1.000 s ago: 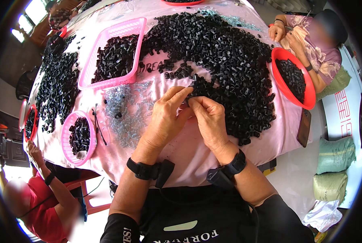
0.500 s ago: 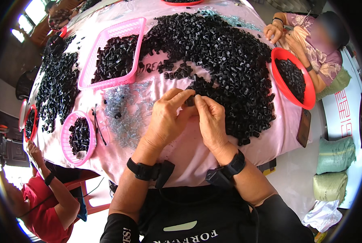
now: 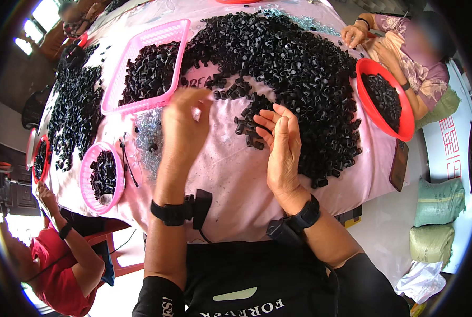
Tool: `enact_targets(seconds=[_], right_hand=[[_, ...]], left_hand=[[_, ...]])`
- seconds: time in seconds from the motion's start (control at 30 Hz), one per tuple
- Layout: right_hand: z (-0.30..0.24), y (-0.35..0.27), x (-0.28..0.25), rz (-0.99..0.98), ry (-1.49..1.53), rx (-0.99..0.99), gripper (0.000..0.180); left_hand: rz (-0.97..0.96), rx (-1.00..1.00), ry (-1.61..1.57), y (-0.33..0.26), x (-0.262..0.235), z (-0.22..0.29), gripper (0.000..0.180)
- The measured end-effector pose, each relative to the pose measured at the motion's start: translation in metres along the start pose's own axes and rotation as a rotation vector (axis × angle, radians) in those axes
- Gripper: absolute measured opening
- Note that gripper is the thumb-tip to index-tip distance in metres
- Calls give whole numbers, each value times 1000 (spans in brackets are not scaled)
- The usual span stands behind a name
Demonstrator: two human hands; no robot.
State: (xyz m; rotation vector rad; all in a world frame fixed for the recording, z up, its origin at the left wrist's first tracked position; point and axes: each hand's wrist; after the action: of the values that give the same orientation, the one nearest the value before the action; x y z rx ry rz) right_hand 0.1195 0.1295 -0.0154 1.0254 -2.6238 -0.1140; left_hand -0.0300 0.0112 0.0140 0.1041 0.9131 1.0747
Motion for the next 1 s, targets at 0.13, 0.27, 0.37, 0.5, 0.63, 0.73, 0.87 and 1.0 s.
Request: enact_targets(seconds=[0.13, 0.27, 0.37, 0.5, 0.63, 0.73, 0.87, 1.0], right_hand=[[0, -1, -2, -4, -17, -13, 54], [-9, -6, -7, -83, -53, 129, 42], [-6, -9, -2, -145, -176, 70, 27], [0, -7, -2, -141, -426, -103, 22], [13, -3, -4, -121, -461, -259, 14], [16, -4, 0, -149, -389, -235, 15], [2, -6, 0, -217, -338, -42, 17], [3, -6, 1, -191, -183, 78, 16]], left_hand=[[-249, 38, -104, -25, 22, 20, 19], [-266, 100, -35, -28, 27, 29, 23], [-279, 99, -58, -27, 28, 25, 25], [-232, 61, -143, -30, 26, 15, 25], [-247, -151, -335, -27, 22, 8, 22], [-317, -290, -713, -28, 20, 11, 16], [-444, -296, -717, -27, 13, 23, 16], [1, -132, -286, -24, 10, 5, 18]])
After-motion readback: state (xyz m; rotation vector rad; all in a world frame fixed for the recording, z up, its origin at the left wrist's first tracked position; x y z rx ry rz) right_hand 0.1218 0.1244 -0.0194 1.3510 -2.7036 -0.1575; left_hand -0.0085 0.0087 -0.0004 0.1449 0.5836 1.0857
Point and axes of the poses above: each hand's wrist, its own y-axis towards the middle knuckle, its own x-axis out of the palm, z = x × y, and after that the axes turned 1 degree about -y, right-handed
